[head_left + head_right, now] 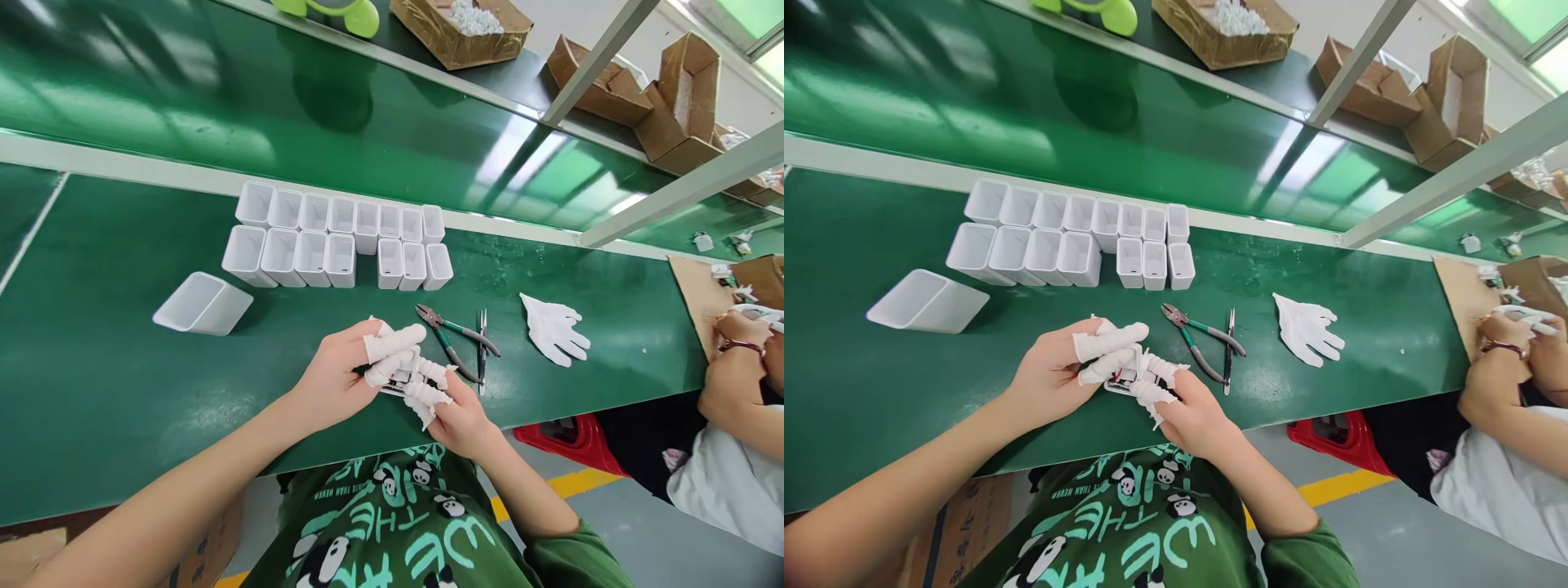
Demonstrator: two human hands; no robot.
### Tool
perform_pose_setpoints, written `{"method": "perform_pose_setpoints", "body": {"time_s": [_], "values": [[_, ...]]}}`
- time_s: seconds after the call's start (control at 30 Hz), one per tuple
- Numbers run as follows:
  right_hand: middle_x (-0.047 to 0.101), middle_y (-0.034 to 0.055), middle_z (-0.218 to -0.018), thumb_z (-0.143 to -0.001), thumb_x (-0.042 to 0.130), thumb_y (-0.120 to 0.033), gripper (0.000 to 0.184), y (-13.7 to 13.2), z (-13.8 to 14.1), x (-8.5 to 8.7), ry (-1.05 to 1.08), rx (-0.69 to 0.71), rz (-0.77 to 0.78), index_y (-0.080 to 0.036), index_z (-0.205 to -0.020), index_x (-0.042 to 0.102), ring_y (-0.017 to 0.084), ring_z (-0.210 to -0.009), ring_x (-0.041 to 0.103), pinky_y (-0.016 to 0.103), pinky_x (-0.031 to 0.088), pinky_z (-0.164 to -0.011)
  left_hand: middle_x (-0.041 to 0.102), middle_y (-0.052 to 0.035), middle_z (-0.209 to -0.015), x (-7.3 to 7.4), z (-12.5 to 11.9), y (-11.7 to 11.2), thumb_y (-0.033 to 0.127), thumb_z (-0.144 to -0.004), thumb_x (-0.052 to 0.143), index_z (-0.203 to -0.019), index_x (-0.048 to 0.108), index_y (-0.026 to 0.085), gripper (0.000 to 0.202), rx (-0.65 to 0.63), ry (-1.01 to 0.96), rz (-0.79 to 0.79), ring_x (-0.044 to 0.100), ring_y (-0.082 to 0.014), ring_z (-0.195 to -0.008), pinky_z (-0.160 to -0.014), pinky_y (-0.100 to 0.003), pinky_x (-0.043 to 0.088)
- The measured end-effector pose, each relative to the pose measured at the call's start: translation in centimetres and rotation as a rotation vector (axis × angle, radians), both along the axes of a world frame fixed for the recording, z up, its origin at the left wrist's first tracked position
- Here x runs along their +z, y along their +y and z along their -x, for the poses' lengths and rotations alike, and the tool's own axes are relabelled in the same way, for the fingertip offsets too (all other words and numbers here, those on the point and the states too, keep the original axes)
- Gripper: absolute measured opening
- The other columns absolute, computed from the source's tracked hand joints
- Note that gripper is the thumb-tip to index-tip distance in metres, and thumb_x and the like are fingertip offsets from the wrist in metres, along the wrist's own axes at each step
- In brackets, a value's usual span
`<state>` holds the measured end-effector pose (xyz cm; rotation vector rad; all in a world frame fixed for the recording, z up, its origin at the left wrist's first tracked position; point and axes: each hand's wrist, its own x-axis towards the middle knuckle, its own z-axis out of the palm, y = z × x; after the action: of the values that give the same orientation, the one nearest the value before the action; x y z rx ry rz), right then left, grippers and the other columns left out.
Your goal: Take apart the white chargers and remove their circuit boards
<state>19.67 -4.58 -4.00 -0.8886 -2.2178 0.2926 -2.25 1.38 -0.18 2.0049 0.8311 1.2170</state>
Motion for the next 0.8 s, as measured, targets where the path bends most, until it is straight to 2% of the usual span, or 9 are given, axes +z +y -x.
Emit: {"method": "perform_pose_setpoints", "body": {"time_s": [0.1,0.27,0.3,0.37,0.47,0.53,0.63,0.7,0.8], "values": [[0.071,0.0146,-0.098,-0.096,0.055,-0.01,0.017,0.0,0.2,0.2,0.0,-0.012,-0.026,-0.017,-0.106,0.068,0.024,-0.09,0.068,0.035,0.063,-0.07,0.065,0.0005,-0.084,-0.2,-0.1,0.0,0.009,-0.097,0.058,-0.135,0.068,0.03,0.044,0.031,0.01,-0.016,0.063,-0.0108,-0.076,-0.067,-0.018,0.053],[0.072,0.0182,-0.11,-0.094,0.067,-0.017,0.005,-0.1,1.0,-0.4,-0.007,-0.073,-0.036,-0.016,-0.09,0.07,0.023,-0.091,0.071,0.033,0.064,-0.075,0.069,-0.007,-0.115,-0.6,0.9,-0.1,0.021,-0.102,0.055,-0.145,0.059,0.03,0.044,0.097,0.023,0.021,0.067,-0.0174,-0.097,-0.087,-0.029,0.056],[0.071,0.0195,-0.111,-0.09,0.071,-0.015,0.002,-0.2,1.2,-0.6,-0.014,-0.083,-0.04,-0.015,-0.089,0.071,0.024,-0.091,0.071,0.034,0.064,-0.076,0.069,-0.0067,-0.115,-0.8,1.2,-0.1,0.022,-0.102,0.055,-0.146,0.057,0.031,0.045,0.127,-0.012,0.029,0.066,-0.0176,-0.098,-0.087,-0.03,0.056],[0.071,0.0217,-0.115,-0.085,0.075,-0.01,0.01,-0.4,1.4,-0.7,-0.027,-0.092,-0.06,-0.015,-0.092,0.071,0.024,-0.089,0.072,0.034,0.064,-0.075,0.069,-0.0045,-0.109,-0.9,1.8,-0.2,0.02,-0.102,0.056,-0.145,0.059,0.033,0.045,0.188,-0.12,0.031,0.065,-0.0173,-0.098,-0.084,-0.03,0.055],[0.071,0.0216,-0.12,-0.087,0.07,-0.008,0.024,-1.2,0.7,0.8,-0.01,-0.118,-0.09,-0.017,-0.11,0.069,0.026,-0.097,0.074,0.035,0.065,-0.077,0.069,-0.0024,-0.104,-0.9,2.5,-0.6,0.016,-0.101,0.057,-0.138,0.065,0.035,0.043,0.22,-0.216,0.073,0.065,-0.0192,-0.099,-0.079,-0.03,0.054],[0.072,0.0173,-0.117,-0.091,0.068,-0.015,0.026,-2.2,-0.9,2.5,0.013,-0.256,-0.122,-0.021,-0.116,0.067,0.026,-0.101,0.075,0.035,0.065,-0.08,0.071,-0.0014,-0.107,-0.7,2.7,-1.0,0.014,-0.099,0.059,-0.135,0.067,0.037,0.044,0.227,-0.194,0.116,0.065,-0.0199,-0.097,-0.078,-0.031,0.055],[0.075,0.0109,-0.107,-0.09,0.073,-0.022,0.026,-4.0,-4.6,4.0,0.06,-0.656,-0.232,-0.027,-0.115,0.068,0.027,-0.093,0.076,0.043,0.065,-0.083,0.072,-0.0001,-0.108,-0.4,2.6,-1.6,0.016,-0.096,0.061,-0.133,0.068,0.041,0.045,0.265,-0.153,0.126,0.068,-0.0207,-0.091,-0.077,-0.034,0.058],[0.075,0.01,-0.103,-0.088,0.076,-0.021,0.028,-5.0,-7.1,3.4,0.082,-0.87,-0.31,-0.026,-0.114,0.068,0.03,-0.095,0.076,0.05,0.062,-0.088,0.074,-0.0003,-0.106,-0.2,2.5,-1.8,0.02,-0.096,0.059,-0.134,0.067,0.042,0.045,0.263,-0.106,0.124,0.069,-0.0212,-0.088,-0.076,-0.035,0.061],[0.076,0.0111,-0.102,-0.09,0.073,-0.021,0.022,-5.5,-9.6,0.9,0.038,-0.989,-0.31,-0.022,-0.111,0.069,0.031,-0.1,0.076,0.052,0.061,-0.091,0.076,-0.0001,-0.106,-0.2,2.4,-2.0,0.02,-0.095,0.058,-0.135,0.066,0.043,0.047,0.197,-0.042,0.111,0.069,-0.0205,-0.083,-0.071,-0.033,0.062]]}}
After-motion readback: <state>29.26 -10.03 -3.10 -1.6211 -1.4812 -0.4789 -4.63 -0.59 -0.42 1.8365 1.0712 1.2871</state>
